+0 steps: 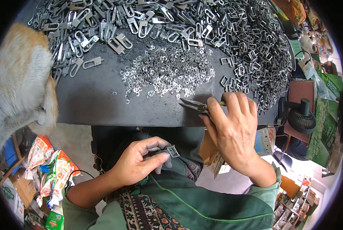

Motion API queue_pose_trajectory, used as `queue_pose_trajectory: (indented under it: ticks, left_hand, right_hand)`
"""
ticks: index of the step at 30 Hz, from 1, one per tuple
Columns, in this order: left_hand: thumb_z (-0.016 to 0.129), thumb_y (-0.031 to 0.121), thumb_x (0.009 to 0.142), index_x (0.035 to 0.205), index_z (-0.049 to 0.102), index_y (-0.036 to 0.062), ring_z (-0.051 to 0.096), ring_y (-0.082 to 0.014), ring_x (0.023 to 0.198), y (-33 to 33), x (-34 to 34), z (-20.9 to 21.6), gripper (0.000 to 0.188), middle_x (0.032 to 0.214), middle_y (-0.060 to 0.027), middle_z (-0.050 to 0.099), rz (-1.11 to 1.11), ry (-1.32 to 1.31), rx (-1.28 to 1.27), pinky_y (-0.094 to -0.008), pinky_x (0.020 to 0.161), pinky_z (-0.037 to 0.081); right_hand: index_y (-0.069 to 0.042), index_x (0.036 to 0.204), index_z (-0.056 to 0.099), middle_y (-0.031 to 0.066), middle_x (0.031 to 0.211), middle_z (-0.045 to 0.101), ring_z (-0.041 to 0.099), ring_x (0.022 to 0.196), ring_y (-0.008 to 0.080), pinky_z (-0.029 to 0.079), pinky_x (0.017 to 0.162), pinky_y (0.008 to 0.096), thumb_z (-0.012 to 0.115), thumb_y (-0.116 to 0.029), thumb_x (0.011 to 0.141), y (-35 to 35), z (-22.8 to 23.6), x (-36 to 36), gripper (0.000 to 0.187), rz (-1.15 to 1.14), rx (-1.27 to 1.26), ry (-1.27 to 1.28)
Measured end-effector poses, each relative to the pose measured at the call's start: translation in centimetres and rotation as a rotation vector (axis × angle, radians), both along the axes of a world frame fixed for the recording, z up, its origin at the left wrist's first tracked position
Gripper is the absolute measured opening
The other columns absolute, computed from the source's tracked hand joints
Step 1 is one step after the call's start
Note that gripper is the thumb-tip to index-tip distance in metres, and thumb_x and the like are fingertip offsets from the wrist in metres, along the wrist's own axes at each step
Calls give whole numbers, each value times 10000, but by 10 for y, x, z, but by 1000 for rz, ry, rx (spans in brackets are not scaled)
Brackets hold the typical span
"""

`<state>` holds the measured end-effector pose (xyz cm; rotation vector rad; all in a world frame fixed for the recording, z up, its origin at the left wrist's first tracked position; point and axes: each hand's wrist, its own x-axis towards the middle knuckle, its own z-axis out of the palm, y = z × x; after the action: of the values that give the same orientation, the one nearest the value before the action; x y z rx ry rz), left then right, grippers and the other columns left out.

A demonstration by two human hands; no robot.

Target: The person assembles metal buckles, repeatedly picking up small metal clips from the table with pliers and fastening them onto the buckle components.

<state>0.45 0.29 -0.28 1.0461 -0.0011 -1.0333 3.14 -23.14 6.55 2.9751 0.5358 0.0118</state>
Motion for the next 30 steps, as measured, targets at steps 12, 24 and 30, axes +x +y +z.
queue_pose_trajectory:
  ticks: [12, 24, 30]
  left_hand:
    - [597, 102, 970, 1091, 620, -9, 554, -42, 669, 1, -3, 0, 166, 859, -22, 659, 4, 2, -16, -205, 637, 463]
    - [645, 99, 933, 1063, 660, -15, 451, -43, 604, -1, 17, 16, 173, 764, 7, 573, 178, 115, -13, -192, 512, 306]
    - [656, 99, 924, 1052, 666, -14, 458, -39, 623, -4, 20, 22, 172, 768, 5, 577, 187, 108, 1, -192, 515, 312]
  right_hand:
    - [-98, 1051, 610, 104, 957, 511, 525, 932, 288, 393, 792, 421, 774, -192, 703, 3, -1, 7, 395, 38, -21, -27]
    - [-98, 954, 604, 65, 835, 489, 550, 792, 252, 424, 661, 381, 780, -198, 610, -20, 30, 15, 399, 278, 133, 102]
    - [-99, 953, 605, 65, 843, 503, 566, 772, 254, 441, 658, 385, 788, -198, 563, -16, 34, 13, 442, 352, 255, 157]
